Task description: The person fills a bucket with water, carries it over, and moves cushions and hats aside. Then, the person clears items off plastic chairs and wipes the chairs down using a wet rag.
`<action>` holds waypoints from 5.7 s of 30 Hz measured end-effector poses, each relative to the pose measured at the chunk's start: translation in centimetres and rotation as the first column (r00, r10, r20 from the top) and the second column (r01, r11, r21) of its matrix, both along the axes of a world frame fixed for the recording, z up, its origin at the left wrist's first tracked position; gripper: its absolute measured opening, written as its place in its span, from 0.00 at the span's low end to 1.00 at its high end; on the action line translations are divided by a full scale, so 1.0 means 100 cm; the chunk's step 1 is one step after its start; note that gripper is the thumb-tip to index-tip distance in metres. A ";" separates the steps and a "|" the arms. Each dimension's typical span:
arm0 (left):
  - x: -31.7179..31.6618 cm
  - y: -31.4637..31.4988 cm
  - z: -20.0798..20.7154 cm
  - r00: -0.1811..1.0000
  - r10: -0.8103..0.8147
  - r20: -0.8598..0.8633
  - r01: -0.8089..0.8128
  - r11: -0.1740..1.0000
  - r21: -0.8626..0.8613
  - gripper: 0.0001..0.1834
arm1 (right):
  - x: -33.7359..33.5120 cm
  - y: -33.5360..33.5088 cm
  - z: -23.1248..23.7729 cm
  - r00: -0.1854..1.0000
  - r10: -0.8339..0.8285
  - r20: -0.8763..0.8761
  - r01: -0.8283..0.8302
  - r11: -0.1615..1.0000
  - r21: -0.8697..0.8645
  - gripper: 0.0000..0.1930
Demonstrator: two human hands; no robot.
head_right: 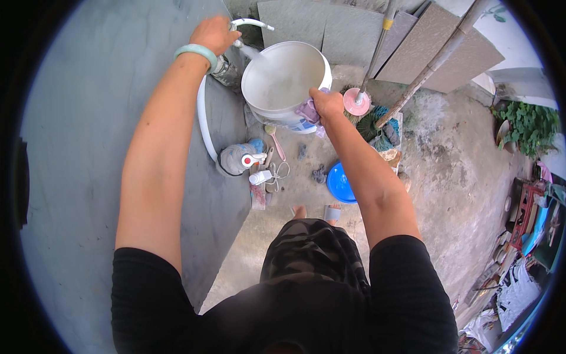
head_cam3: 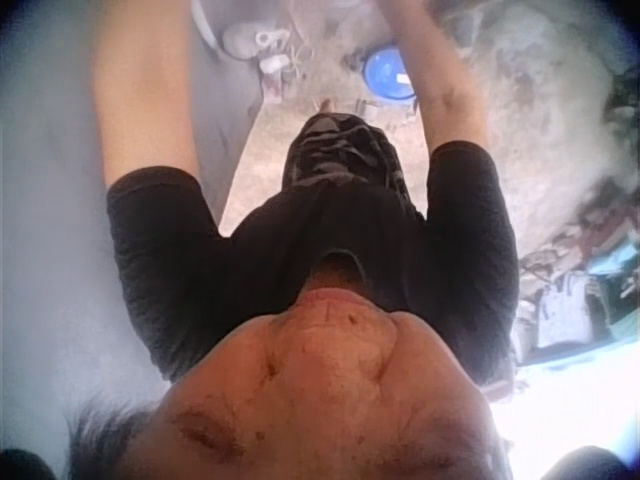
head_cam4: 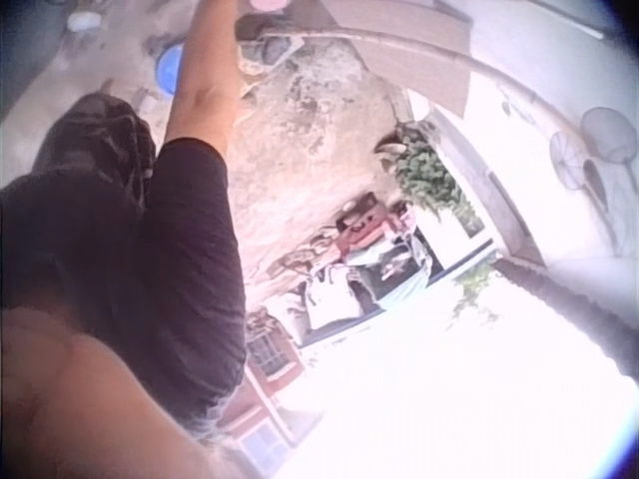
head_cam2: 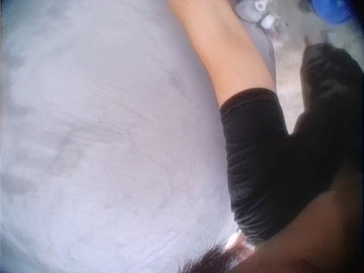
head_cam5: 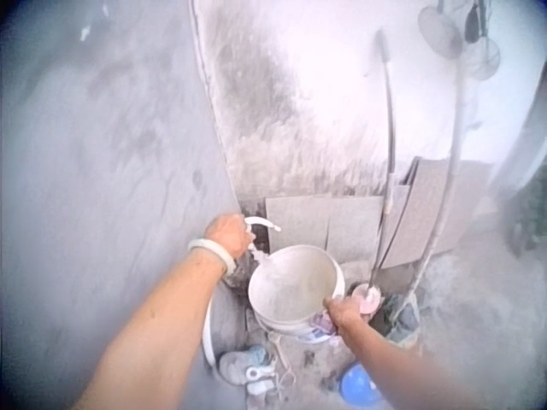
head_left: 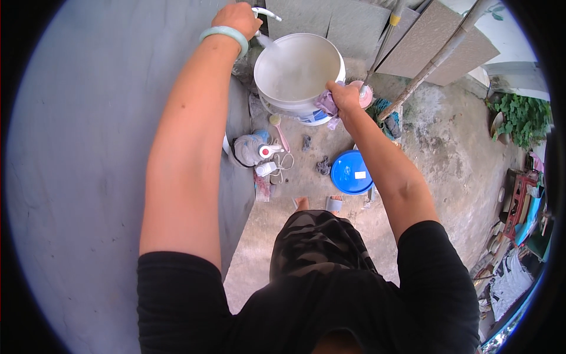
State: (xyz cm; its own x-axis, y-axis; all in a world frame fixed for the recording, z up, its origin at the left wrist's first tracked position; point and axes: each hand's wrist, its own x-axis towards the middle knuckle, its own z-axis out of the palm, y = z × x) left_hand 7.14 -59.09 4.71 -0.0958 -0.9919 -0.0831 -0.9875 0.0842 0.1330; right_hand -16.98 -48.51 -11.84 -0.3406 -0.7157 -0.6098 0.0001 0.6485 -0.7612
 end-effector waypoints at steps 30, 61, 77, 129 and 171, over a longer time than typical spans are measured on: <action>0.015 -0.011 -0.007 0.865 -0.364 0.346 0.375 0.926 0.035 0.13 | 0.008 -0.014 0.033 0.999 0.053 0.004 -0.053 0.999 0.012 0.18; -0.126 0.183 -0.093 -0.474 0.780 -0.408 -0.224 0.341 0.913 0.36 | -0.072 0.022 0.057 0.990 0.105 0.097 -0.103 0.994 -0.024 0.15; -0.148 0.214 -0.078 -0.506 0.698 -0.507 0.001 0.588 0.809 0.29 | -0.131 0.058 0.099 0.958 0.203 0.203 -0.185 0.977 -0.105 0.18; -0.180 0.831 -0.019 -0.808 -0.048 -0.587 -0.574 0.289 0.766 0.32 | -0.028 0.519 0.155 0.277 0.960 0.048 -0.951 0.281 -0.125 0.25; 0.241 0.998 0.006 -0.594 -0.636 -0.493 -0.300 -0.394 0.869 0.27 | 0.520 0.376 0.037 0.447 0.768 0.460 -0.869 0.495 0.018 0.14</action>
